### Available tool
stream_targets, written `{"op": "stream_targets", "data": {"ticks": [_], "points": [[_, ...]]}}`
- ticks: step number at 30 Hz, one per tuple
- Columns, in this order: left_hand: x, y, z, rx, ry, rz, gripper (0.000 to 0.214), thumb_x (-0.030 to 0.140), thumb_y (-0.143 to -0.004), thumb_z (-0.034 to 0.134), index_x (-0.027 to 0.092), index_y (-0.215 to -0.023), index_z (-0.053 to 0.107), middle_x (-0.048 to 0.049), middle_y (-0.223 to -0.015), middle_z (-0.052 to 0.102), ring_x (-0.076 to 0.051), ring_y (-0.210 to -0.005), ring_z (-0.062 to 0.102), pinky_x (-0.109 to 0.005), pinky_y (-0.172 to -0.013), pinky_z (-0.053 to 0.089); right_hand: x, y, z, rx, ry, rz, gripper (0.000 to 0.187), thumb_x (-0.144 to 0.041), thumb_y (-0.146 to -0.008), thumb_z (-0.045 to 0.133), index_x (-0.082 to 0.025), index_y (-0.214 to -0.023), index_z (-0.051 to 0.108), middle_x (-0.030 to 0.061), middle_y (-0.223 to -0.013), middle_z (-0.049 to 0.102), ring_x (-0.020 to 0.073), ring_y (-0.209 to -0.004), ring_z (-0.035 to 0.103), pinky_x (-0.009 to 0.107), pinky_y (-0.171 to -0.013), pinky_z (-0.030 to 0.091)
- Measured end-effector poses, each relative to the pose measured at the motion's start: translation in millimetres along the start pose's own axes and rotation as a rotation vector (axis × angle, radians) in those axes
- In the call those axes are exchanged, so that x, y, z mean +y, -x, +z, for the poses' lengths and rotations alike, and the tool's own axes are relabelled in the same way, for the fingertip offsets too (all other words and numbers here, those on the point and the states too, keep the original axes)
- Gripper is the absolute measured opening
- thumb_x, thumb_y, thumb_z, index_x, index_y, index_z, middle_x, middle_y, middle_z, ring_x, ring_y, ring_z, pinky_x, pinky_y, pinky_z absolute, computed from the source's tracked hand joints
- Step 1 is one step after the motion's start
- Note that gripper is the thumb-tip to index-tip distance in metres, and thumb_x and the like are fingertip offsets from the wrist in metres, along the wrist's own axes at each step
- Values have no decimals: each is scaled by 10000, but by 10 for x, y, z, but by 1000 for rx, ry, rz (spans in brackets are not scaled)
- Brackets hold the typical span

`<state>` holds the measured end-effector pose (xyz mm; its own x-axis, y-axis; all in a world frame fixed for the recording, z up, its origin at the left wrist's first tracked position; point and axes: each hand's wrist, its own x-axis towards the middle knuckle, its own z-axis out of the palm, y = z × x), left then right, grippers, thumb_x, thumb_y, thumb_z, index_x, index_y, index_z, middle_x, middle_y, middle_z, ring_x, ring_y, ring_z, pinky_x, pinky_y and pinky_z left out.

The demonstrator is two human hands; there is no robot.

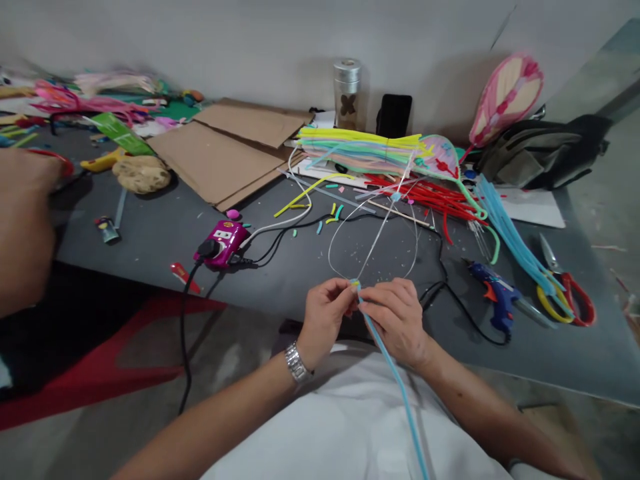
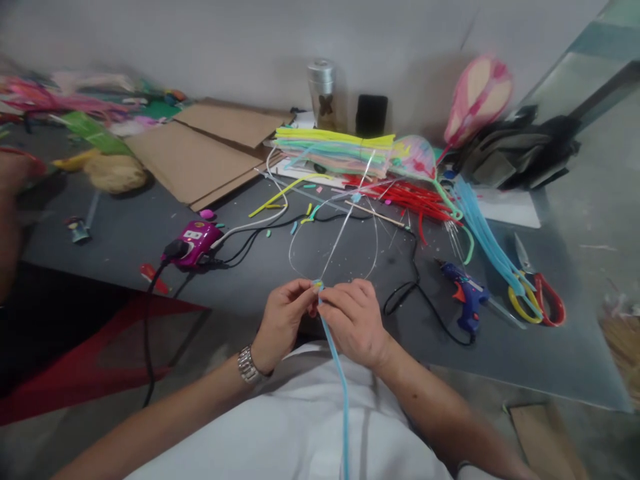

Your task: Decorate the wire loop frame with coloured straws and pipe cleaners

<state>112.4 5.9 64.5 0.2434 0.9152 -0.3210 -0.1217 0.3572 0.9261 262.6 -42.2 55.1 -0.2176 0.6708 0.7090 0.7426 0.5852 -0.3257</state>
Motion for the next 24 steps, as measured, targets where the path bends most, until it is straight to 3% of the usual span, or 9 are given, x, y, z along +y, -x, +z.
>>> {"op": "stream_targets", "data": {"ticks": [12, 24], "points": [[-99, -28, 8, 4, 47, -16, 189, 318, -721, 807, 154, -705, 716, 30, -587, 604, -86, -553, 486, -206, -543, 399, 21, 33, 29, 28, 104, 59, 130, -166, -945, 631, -210, -1057, 679, 49, -989, 784, 179, -929, 676, 369, -854, 422], [-39, -8, -39, -73, 187, -161, 254, 372, -730, 813, 140, -741, 710, 0, -650, 639, -105, -597, 566, -204, -549, 458, 30, 33, 55, 30, 92, 31, 94, -177, -960, 601, -214, -959, 687, 27, -967, 788, 157, -864, 654, 361, -846, 403]]}}
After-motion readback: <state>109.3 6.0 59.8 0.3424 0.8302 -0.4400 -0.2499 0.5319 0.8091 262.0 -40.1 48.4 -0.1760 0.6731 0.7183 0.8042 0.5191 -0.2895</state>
